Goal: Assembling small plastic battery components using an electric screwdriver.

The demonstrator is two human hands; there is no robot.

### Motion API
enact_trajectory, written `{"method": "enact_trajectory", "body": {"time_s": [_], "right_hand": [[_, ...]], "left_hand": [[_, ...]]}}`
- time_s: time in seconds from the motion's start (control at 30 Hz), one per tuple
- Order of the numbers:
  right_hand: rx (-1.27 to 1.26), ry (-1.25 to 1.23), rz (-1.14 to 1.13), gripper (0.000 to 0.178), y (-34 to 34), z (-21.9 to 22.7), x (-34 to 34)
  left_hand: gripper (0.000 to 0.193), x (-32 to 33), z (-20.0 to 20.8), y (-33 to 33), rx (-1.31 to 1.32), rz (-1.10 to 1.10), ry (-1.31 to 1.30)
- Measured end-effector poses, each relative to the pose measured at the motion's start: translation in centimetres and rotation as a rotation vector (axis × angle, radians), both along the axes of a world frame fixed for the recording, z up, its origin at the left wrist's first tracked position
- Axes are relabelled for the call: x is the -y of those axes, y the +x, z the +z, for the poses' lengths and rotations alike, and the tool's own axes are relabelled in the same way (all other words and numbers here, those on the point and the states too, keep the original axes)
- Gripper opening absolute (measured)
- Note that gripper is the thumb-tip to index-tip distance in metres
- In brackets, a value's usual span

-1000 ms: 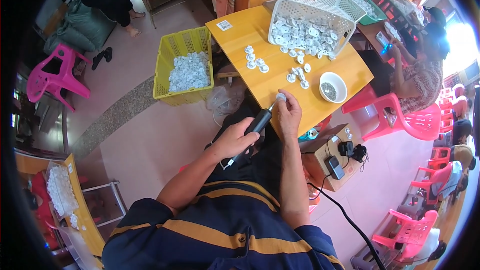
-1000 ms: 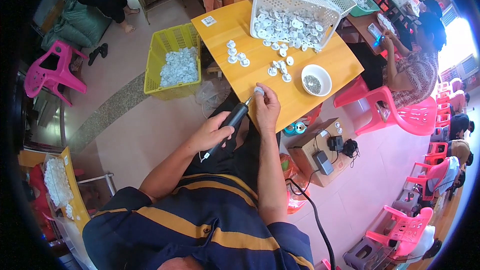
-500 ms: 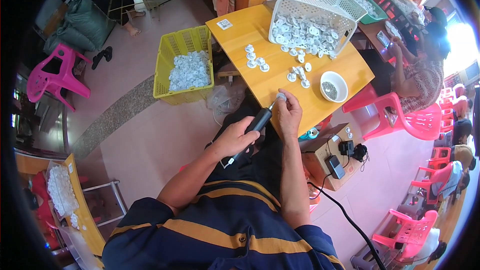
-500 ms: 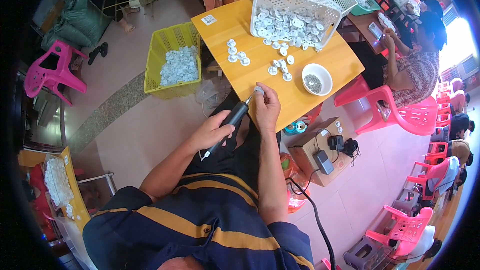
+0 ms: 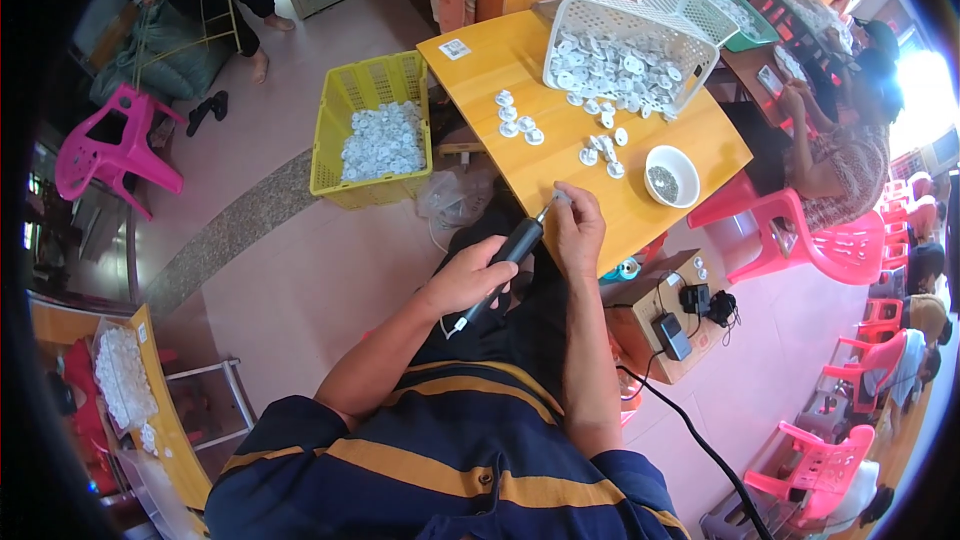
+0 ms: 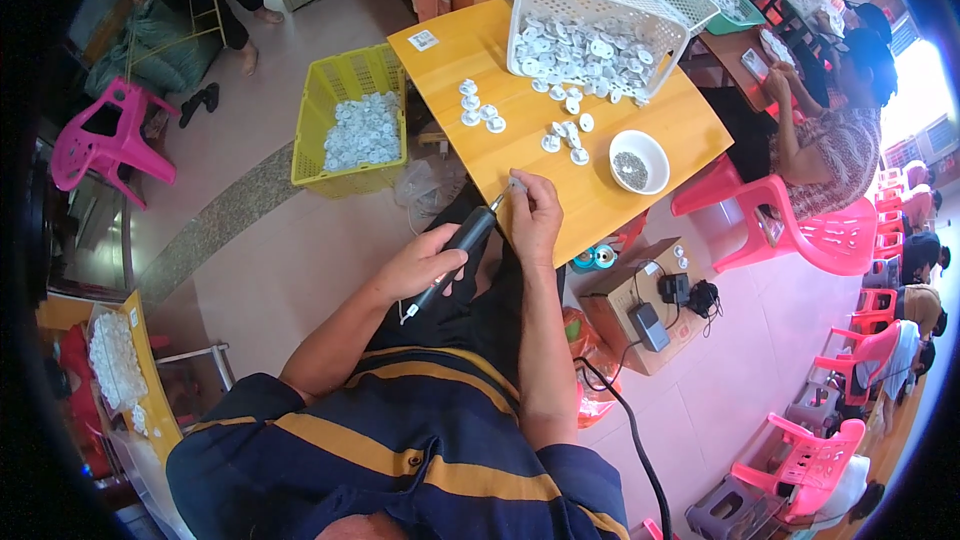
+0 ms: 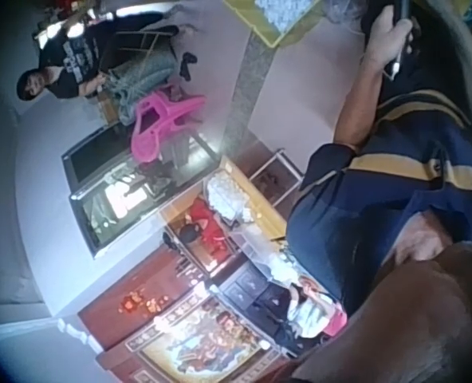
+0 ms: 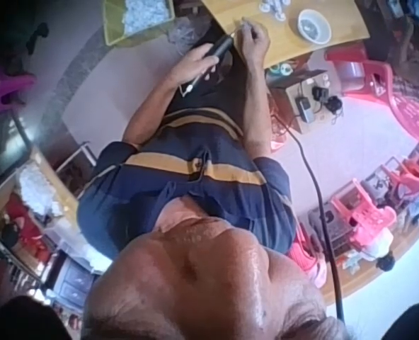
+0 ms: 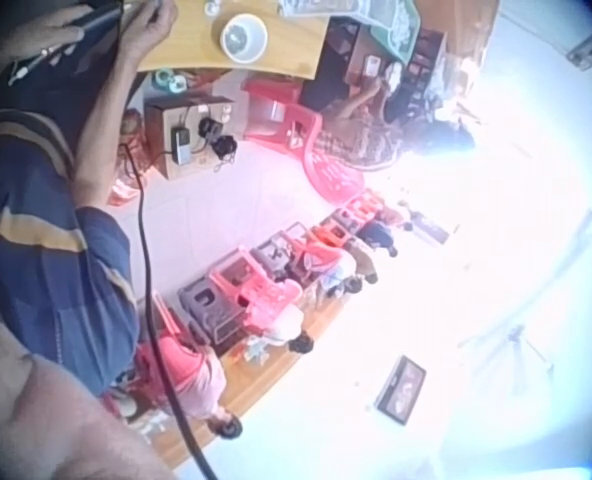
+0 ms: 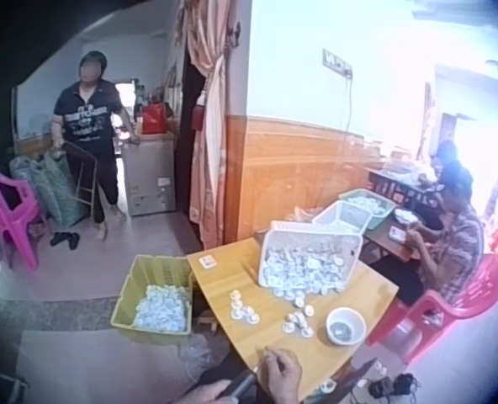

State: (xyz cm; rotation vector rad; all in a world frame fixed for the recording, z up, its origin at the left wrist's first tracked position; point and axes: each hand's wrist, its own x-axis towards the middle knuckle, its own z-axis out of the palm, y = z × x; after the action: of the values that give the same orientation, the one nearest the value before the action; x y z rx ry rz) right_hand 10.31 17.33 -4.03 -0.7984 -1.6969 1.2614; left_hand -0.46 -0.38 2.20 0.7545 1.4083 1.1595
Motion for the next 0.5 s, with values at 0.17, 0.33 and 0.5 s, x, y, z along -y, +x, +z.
{"method": "enact_trajectory", "body": {"time_s": [0.17,0.33,0.5], "right_hand": [[0.089,0.134,0.034,0.019,0.1,0.7,-0.1],[0.103,0.096,0.040,0.018,0.0,1.2,0.2],[0.096,0.098,0.021,0.017,-0.2,1.0,0.2]], "left_hand": [[0.021,0.2,0.5,-0.6,0.151,-0.012,-0.007],[0.020,0.1,0.4,-0.8,0.192,-0.029,0.003],[0.020,-0.1,0.3,-1.0,0.167,-0.042,0.000]]}}
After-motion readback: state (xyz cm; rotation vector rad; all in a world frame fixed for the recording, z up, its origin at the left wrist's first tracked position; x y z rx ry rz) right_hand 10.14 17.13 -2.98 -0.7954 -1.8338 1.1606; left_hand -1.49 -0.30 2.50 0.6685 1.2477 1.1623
